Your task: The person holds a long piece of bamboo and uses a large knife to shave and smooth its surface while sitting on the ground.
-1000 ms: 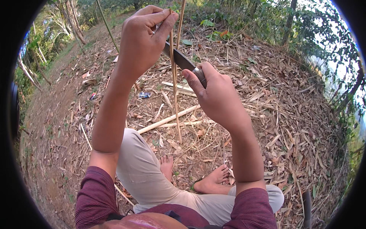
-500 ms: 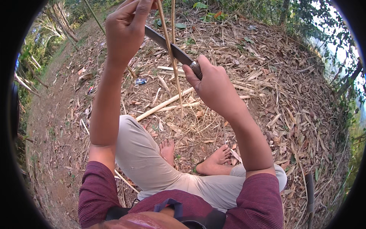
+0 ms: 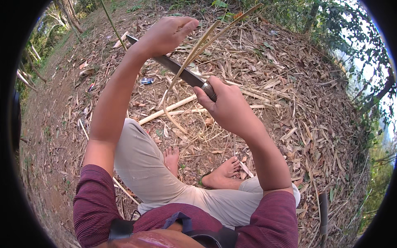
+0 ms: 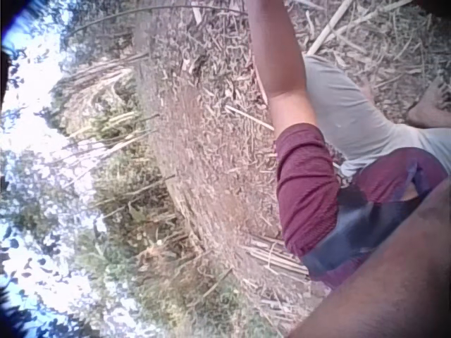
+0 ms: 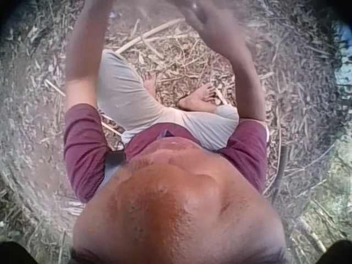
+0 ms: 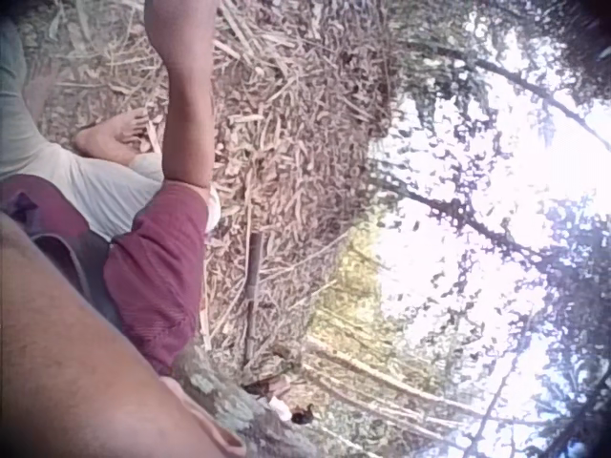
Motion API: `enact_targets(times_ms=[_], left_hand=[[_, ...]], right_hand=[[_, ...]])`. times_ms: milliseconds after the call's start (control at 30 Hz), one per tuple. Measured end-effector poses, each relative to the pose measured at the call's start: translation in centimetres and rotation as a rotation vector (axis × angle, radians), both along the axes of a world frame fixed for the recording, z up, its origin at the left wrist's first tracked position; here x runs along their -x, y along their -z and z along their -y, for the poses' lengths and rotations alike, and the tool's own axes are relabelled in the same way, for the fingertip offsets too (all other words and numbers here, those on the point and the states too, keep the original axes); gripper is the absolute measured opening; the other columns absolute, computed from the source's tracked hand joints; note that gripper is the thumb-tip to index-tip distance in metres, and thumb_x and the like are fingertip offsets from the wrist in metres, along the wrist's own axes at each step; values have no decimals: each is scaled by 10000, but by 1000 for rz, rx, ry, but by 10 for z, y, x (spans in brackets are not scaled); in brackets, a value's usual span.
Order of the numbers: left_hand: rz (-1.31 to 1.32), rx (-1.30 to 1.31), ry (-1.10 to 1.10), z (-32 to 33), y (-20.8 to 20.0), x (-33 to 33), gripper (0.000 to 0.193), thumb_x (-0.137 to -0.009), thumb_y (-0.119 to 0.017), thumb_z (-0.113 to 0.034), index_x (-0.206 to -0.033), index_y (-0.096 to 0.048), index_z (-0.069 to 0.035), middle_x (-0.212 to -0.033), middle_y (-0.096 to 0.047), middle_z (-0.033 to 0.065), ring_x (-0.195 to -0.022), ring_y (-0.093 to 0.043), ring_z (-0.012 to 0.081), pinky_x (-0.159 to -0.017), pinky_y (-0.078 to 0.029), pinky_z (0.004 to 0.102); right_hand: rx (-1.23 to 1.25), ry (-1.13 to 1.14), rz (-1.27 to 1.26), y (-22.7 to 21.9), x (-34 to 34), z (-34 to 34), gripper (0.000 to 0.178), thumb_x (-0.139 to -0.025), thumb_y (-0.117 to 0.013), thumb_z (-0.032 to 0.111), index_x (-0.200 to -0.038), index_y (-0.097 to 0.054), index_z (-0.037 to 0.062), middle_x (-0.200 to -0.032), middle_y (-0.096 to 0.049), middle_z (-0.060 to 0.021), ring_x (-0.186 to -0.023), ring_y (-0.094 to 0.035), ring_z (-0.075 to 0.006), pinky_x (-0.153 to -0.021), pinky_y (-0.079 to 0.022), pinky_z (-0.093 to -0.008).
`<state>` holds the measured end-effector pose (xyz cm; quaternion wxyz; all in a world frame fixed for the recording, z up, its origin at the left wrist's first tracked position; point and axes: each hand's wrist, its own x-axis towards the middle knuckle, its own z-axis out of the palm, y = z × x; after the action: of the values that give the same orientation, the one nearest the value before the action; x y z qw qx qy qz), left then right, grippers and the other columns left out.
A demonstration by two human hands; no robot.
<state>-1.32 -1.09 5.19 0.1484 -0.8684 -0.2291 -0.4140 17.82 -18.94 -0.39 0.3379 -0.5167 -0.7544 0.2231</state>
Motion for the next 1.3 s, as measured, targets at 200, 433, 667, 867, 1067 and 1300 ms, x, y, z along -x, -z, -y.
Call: enact_targets(times_ms=[200,433,667,867,1067,1300], left_hand=[[50,89,-93,82,-89,-1,291,-1009,-522,-179,-819,-605,26,-746,-624,140,-729,-604,270,-710,-479,386],[149,149,-299,79,-78,33,270,-996,-512,-188,-993,-651,44,-871,-655,198,-804,-619,334,-794,-487,441],[-103,485,-362,43,-27,17,362,-1019,-428,-287,-1014,-648,0,-943,-659,234,-980,-615,415,-868,-456,524],[201,55,-201,93,-78,29,417,-1022,-425,-326,-1104,-661,8,-1021,-684,228,-1032,-626,371,-929,-471,462],[-128,512,-470,27,-17,24,436,-1038,-386,-339,-1121,-657,-7,-1138,-656,227,-1130,-588,376,-1025,-434,467],[187,30,-366,55,-67,51,384,-1005,-408,-258,-1155,-616,28,-1110,-651,236,-1122,-590,378,-1010,-443,444]], right_hand=[[-37,-29,81,-28,8,18,291,-979,-649,296,-970,-570,16,-608,-543,-73,-512,-488,-167,-516,-401,-340],[-13,28,56,-27,16,18,316,-978,-647,275,-909,-495,7,-632,-604,-148,-526,-585,-307,-511,-432,-409],[-8,39,113,-16,11,4,320,-981,-643,288,-909,-523,0,-615,-590,-138,-509,-563,-283,-504,-416,-391],[-56,-14,24,-16,24,3,329,-987,-637,302,-895,-525,7,-596,-585,-111,-503,-569,-241,-491,-411,-380],[-66,28,73,-5,18,-13,362,-1011,-601,351,-866,-544,24,-560,-506,-38,-482,-434,-125,-478,-343,-327],[-134,-1,6,-8,36,-5,361,-1012,-596,349,-875,-545,20,-561,-516,-59,-487,-454,-146,-484,-355,-331]])
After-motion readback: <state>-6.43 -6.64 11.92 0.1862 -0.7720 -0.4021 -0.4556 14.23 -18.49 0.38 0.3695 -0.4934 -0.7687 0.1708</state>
